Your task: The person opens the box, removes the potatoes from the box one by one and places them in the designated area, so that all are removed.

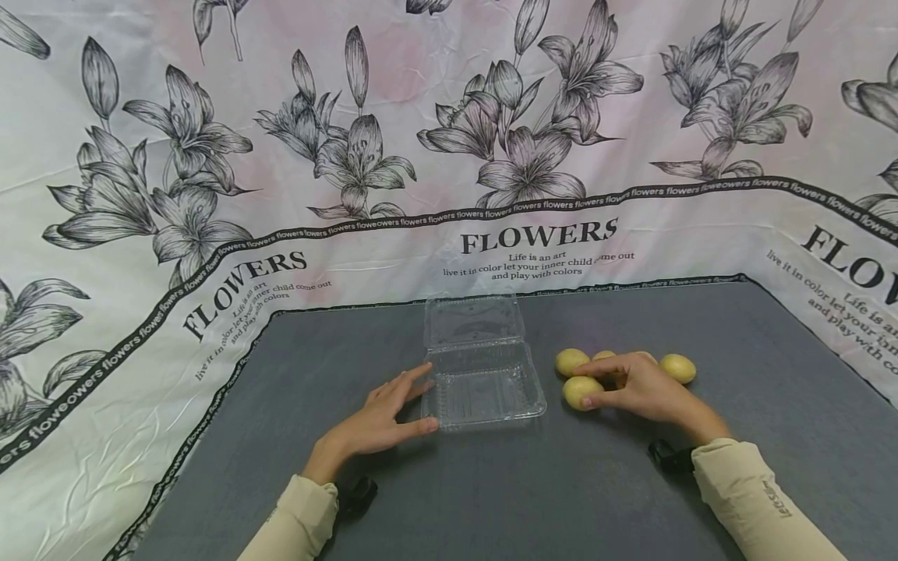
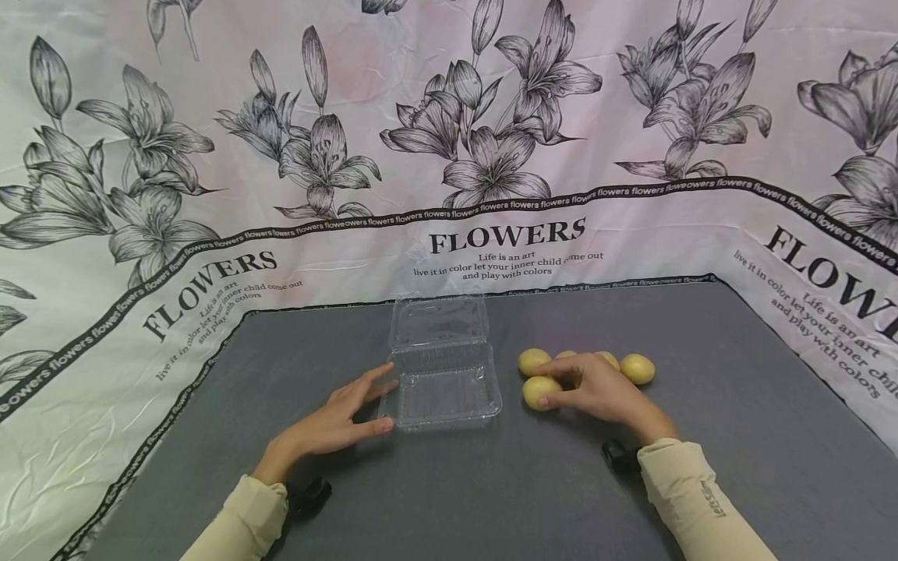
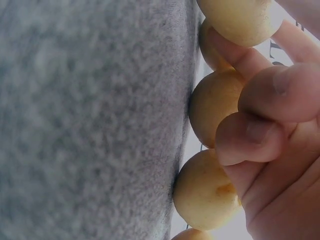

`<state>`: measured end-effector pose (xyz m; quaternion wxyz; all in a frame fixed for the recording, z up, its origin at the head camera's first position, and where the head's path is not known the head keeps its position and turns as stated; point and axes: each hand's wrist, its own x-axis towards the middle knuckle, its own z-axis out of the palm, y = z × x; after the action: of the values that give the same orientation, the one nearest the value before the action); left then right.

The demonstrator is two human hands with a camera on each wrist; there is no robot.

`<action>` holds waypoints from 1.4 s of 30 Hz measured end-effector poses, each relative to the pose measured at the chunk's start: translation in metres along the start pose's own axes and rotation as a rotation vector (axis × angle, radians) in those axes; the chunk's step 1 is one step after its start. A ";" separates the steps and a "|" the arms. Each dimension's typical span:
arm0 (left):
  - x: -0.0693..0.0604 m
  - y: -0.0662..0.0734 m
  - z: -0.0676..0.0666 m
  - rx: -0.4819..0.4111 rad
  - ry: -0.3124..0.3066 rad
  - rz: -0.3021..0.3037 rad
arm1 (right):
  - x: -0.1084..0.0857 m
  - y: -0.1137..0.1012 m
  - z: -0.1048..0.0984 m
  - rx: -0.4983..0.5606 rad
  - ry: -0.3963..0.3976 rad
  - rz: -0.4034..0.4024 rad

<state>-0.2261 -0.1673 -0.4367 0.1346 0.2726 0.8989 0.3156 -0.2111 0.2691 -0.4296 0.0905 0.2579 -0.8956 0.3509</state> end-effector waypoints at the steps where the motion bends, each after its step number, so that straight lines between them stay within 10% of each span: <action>1: 0.000 0.000 0.000 -0.001 0.001 -0.002 | 0.000 0.000 0.000 0.001 -0.001 0.000; 42: -0.008 0.008 -0.016 -0.045 0.015 0.004 | 0.000 -0.007 -0.008 0.038 -0.014 0.081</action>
<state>-0.2230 -0.1749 -0.4187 0.1332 0.2687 0.8920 0.3381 -0.2078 0.2699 -0.4191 0.0652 0.2256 -0.8990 0.3697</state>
